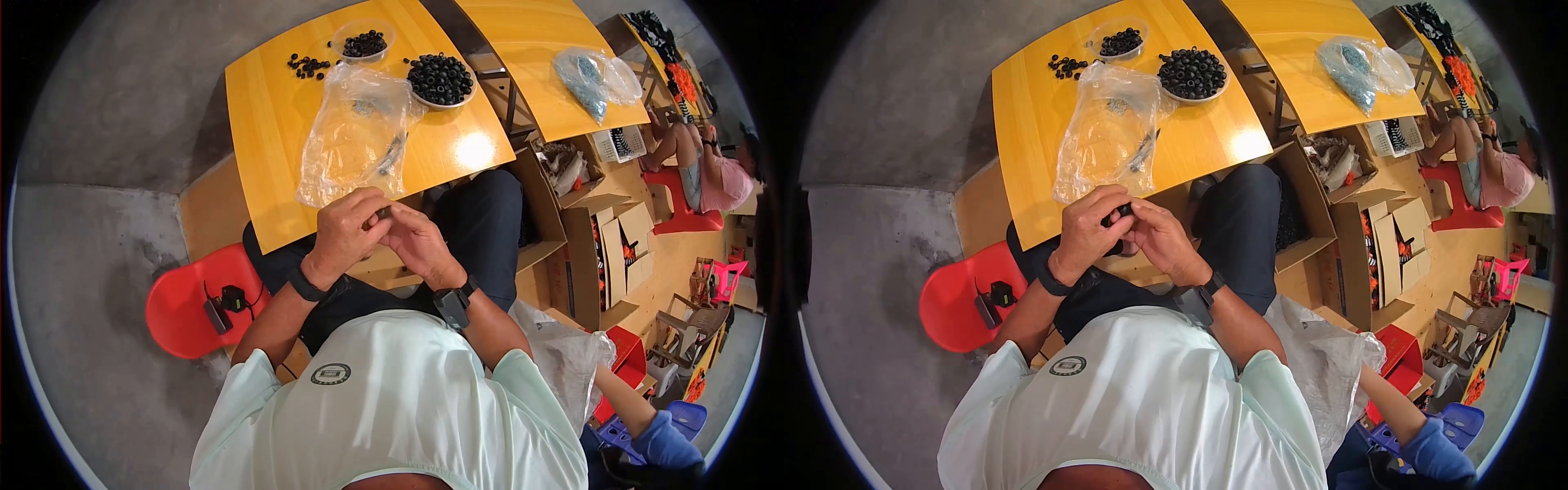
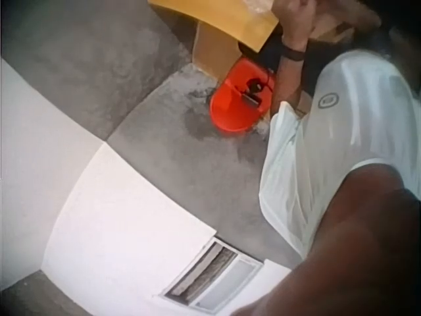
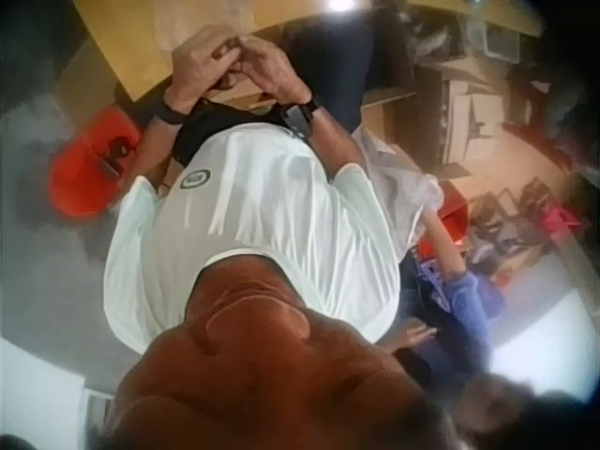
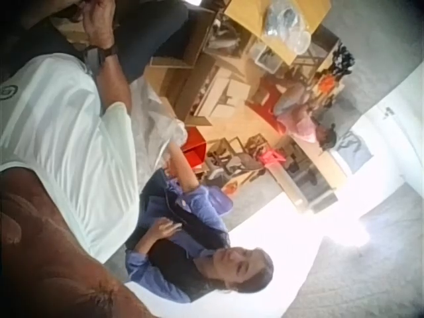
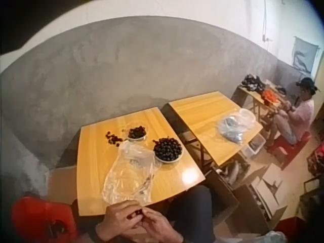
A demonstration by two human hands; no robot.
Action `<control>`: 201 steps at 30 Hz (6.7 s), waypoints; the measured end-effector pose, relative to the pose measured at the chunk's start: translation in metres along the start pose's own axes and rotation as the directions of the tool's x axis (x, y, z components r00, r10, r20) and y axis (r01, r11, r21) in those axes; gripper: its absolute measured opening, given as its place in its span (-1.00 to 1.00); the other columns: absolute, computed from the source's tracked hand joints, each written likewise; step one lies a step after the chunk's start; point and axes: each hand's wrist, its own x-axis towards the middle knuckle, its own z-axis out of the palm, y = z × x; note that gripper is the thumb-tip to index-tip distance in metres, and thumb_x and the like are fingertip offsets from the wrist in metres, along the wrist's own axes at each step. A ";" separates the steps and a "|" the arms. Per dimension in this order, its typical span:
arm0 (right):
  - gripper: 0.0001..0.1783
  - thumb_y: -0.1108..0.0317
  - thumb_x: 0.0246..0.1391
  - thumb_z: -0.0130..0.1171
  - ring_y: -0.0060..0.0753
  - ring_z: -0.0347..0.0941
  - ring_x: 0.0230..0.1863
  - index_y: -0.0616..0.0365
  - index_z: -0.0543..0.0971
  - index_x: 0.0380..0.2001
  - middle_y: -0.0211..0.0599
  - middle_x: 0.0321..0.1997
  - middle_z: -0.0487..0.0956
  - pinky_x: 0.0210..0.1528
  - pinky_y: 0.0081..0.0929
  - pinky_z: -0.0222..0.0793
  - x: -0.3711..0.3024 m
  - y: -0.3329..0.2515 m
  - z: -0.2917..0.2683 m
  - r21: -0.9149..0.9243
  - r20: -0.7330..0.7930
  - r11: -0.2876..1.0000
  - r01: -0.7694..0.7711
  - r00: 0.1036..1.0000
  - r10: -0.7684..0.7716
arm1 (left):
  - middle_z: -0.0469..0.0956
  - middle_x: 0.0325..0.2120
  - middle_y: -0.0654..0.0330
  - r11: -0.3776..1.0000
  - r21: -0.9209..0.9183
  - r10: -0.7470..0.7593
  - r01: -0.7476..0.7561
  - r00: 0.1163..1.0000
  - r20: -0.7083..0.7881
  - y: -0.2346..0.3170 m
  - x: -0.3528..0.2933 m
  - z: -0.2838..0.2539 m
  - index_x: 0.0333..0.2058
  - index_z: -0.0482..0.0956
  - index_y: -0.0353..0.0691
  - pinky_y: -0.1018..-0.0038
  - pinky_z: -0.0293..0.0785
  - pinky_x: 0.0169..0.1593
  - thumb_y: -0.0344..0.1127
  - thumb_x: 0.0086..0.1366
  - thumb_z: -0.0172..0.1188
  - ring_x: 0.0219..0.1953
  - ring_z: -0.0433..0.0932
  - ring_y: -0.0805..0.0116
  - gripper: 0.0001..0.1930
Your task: The person assembles components by taking metal pins from a plastic bag on the table and inserting them into black rubber grommets by hand.
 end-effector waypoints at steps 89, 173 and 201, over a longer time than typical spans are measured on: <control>-0.66 0.36 0.35 0.06 -0.64 0.47 -0.31 0.31 0.53 0.10 -0.41 -0.26 0.57 -0.21 -0.61 0.47 -0.005 -0.013 0.023 -0.587 0.035 0.800 0.124 0.991 -0.129 | 0.60 -0.13 0.11 0.987 -0.013 0.157 -0.160 0.980 -0.126 -0.013 -0.006 -0.007 -0.24 0.69 -0.24 0.38 0.58 -0.11 -0.58 -0.04 0.36 -0.14 0.60 0.13 -0.69; -0.82 0.48 0.19 0.13 -0.34 0.50 -0.21 0.30 0.58 -0.16 -0.22 -0.25 0.58 -0.10 -0.49 0.40 0.009 -0.010 0.016 -0.845 0.386 0.170 0.506 0.799 -0.461 | 0.60 -0.39 0.17 0.217 -0.900 -0.591 0.377 0.785 0.186 0.008 0.014 0.048 -0.35 0.56 -0.40 0.58 0.46 -0.22 -0.40 0.31 0.13 -0.36 0.51 0.51 -0.84; -0.83 0.44 0.16 0.15 -0.15 0.49 -0.19 0.28 0.59 -0.20 -0.09 -0.26 0.56 -0.05 -0.39 0.38 0.015 -0.012 0.025 -0.846 0.383 0.247 0.472 0.861 -0.334 | 0.53 -0.35 0.08 0.040 -0.974 -0.649 0.222 0.747 0.144 0.012 0.008 0.041 -0.30 0.48 -0.42 0.48 0.50 -0.18 -0.47 0.24 -0.04 -0.32 0.51 0.37 -0.85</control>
